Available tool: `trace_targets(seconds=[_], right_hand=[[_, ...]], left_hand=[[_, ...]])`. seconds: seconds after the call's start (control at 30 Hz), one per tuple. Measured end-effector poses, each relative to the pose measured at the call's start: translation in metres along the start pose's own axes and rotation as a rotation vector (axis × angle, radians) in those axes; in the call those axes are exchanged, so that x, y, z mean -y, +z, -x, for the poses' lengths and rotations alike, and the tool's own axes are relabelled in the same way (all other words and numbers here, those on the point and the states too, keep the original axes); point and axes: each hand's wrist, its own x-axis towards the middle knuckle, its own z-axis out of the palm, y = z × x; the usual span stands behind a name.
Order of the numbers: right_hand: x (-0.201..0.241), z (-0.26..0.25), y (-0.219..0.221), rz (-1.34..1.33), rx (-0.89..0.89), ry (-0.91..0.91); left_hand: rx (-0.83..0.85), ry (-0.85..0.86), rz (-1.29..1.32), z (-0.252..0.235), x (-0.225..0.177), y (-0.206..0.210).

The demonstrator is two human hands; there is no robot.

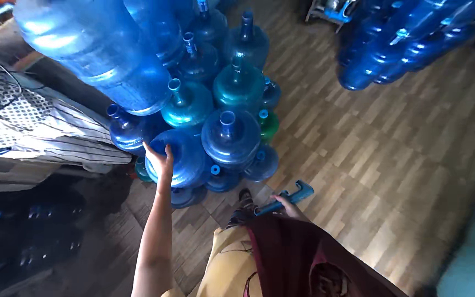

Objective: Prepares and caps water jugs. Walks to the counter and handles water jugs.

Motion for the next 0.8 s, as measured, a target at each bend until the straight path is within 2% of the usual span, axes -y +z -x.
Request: trace_targets(seconds=[0.17, 0.3, 0.43, 0.53, 0.67, 0.8], right_hand=[[0.033, -0.029, 0.017, 0.065, -0.015, 0.041], [0.053, -0.04, 0.021, 0.106, 0.016, 0.086], [0.071, -0.056, 0.021, 0.175, 0.06, 0.089], [0.085, -0.067, 0.027, 0.212, 0.086, 0.101], [0.105, -0.087, 0.027, 0.361, 0.165, 0.082], [0.138, -0.106, 0.015, 0.453, 0.249, 0.069]], left_hand=[[-0.103, 0.014, 0.03, 0.002, -0.002, 0.0], [-0.176, 0.03, 0.042, 0.005, -0.023, -0.028], [-0.311, 0.235, 0.027, -0.004, -0.059, -0.071], [-0.354, 0.392, 0.055, -0.015, -0.103, -0.103], [-0.314, 0.504, 0.087, -0.03, -0.161, -0.154], [-0.141, 0.421, 0.163, -0.043, -0.266, -0.194]])
